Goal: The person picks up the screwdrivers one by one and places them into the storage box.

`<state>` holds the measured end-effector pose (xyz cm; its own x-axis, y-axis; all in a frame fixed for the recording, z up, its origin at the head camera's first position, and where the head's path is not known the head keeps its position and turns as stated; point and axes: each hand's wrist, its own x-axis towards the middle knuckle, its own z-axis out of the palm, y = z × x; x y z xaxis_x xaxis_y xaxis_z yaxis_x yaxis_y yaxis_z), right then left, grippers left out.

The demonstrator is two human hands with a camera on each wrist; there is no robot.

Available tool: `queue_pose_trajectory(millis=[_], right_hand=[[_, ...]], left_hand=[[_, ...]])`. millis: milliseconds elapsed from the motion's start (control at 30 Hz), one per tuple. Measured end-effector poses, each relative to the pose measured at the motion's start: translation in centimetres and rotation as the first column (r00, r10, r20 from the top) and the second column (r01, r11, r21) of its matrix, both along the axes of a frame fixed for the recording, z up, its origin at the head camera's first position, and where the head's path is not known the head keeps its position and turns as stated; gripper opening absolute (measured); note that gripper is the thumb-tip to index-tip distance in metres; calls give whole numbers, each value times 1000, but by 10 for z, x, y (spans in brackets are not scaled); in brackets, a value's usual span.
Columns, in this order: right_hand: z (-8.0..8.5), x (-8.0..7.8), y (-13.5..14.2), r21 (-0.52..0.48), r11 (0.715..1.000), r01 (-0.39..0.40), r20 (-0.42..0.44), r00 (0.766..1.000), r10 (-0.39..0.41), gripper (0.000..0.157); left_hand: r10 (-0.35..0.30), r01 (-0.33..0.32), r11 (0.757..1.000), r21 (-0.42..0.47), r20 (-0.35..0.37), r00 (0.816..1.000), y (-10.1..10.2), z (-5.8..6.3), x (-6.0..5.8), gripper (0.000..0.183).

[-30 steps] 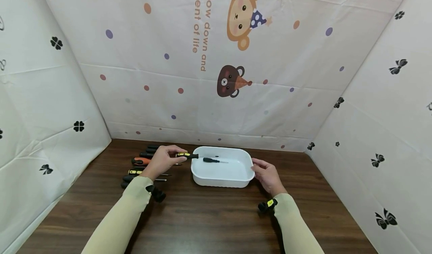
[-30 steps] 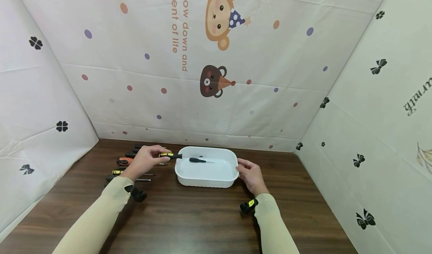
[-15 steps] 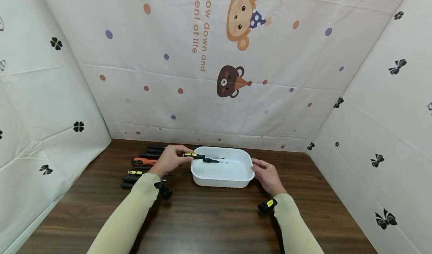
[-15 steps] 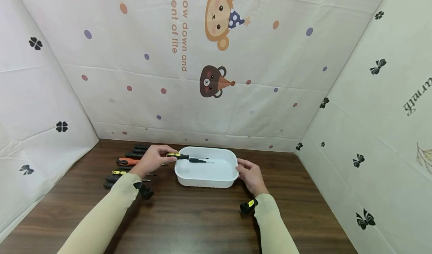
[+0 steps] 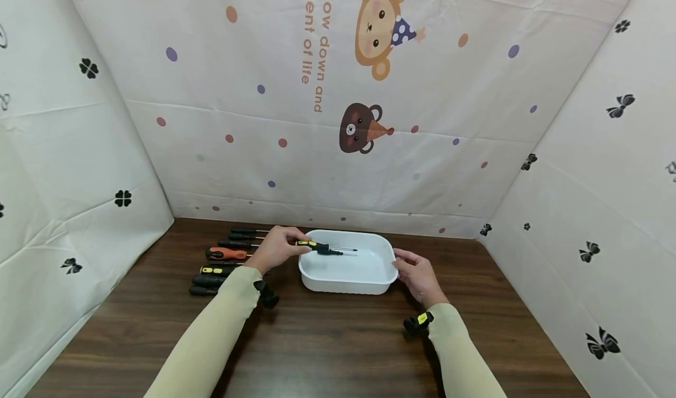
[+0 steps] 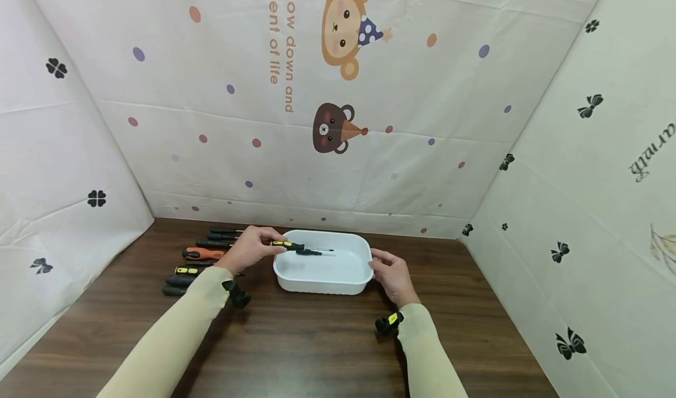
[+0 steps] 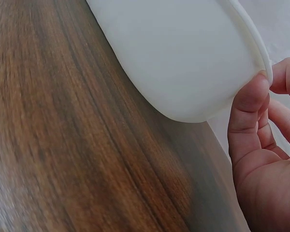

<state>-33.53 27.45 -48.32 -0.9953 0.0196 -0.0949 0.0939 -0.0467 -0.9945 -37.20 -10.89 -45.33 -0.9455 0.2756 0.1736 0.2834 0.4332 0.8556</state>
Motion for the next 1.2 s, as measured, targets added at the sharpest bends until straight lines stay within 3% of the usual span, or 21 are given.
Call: queue_pose_trajectory(millis=[367, 867, 1200], right_hand=[[-4, -2, -1, 16, 1000, 12, -1, 1000, -12, 46], [-2, -2, -1, 30, 999, 13, -6, 1000, -13, 47], [-2, -2, -1, 43, 999, 16, 6, 1000, -17, 45]], left_hand=[[-31, 30, 999, -27, -28, 999, 15, 1, -9, 19], [7, -12, 984, -179, -28, 1000, 46, 9, -17, 18], [-28, 5, 963, -268, -81, 996, 57, 4, -26, 19]])
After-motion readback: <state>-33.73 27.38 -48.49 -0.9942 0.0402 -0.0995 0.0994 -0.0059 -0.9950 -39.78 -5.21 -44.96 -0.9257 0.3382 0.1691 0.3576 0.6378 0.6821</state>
